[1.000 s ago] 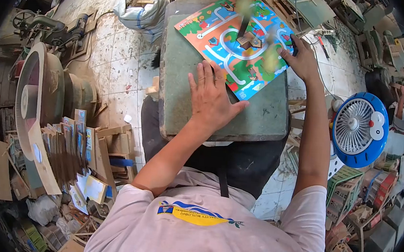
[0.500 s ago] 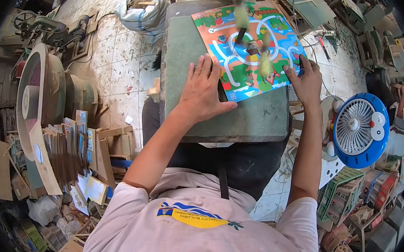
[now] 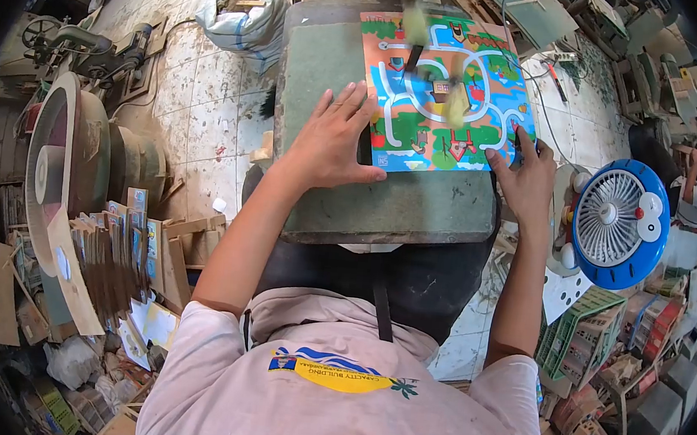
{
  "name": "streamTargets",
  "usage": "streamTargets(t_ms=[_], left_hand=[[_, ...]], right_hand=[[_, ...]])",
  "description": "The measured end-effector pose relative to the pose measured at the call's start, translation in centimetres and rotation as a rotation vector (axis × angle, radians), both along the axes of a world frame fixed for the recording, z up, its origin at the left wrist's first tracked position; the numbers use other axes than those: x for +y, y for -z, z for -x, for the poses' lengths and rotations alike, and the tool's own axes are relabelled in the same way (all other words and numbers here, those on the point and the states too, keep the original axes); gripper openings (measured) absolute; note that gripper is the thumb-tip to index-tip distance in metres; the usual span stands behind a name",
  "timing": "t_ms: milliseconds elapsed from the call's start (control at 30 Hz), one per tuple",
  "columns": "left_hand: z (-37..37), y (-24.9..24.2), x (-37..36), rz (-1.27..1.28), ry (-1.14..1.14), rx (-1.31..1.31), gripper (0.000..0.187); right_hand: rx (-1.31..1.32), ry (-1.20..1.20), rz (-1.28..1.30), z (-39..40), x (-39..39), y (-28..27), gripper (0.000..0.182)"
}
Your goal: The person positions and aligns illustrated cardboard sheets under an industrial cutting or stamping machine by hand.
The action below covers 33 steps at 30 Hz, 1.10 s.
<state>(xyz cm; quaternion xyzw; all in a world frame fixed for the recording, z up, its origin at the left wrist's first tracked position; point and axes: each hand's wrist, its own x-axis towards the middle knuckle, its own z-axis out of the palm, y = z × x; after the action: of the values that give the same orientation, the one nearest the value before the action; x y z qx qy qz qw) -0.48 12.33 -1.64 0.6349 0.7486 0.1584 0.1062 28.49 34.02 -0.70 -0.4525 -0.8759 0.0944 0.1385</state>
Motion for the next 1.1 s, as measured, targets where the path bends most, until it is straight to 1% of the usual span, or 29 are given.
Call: streamTargets(t_ms=[167, 233, 533, 600, 800, 900, 1100], left_hand=[[1.3, -0.3, 0.2, 0.013, 0.056, -0.002, 0.124], [1.5, -0.4, 0.2, 0.020, 0.067, -0.005, 0.123], [2.0, -0.4, 0.0, 0.027, 0.112, -0.026, 0.110], [2.0, -0.1, 0.0, -0.001, 0.122, -0.013, 0.103], [1.9, -0.1, 0.0, -0.001, 0.111, -0.012, 0.100], [1.7, 0.1, -0.1, -0.020, 0.101, -0.052, 0.102], [1.6, 0.2, 0.0, -0.014, 0.091, -0.037, 0.100]], right_hand=[[-0.021, -0.007, -0.015, -1.1, -2.1, -0.4, 0.083], [0.033, -0.039, -0.003, -1.5, -2.6, -0.4, 0.083], [0.099, 0.007, 0.069, -2.3, -4.1, -0.3, 0.085], [0.096, 0.014, 0.051, -2.4, -4.1, -0.1, 0.085], [0.115, 0.038, 0.050, -2.2, -4.2, 0.1, 0.084], [0.106, 0.049, 0.043, -2.1, -4.3, -0.1, 0.083], [0.111, 0.055, 0.051, -2.0, -4.0, -0.1, 0.083]])
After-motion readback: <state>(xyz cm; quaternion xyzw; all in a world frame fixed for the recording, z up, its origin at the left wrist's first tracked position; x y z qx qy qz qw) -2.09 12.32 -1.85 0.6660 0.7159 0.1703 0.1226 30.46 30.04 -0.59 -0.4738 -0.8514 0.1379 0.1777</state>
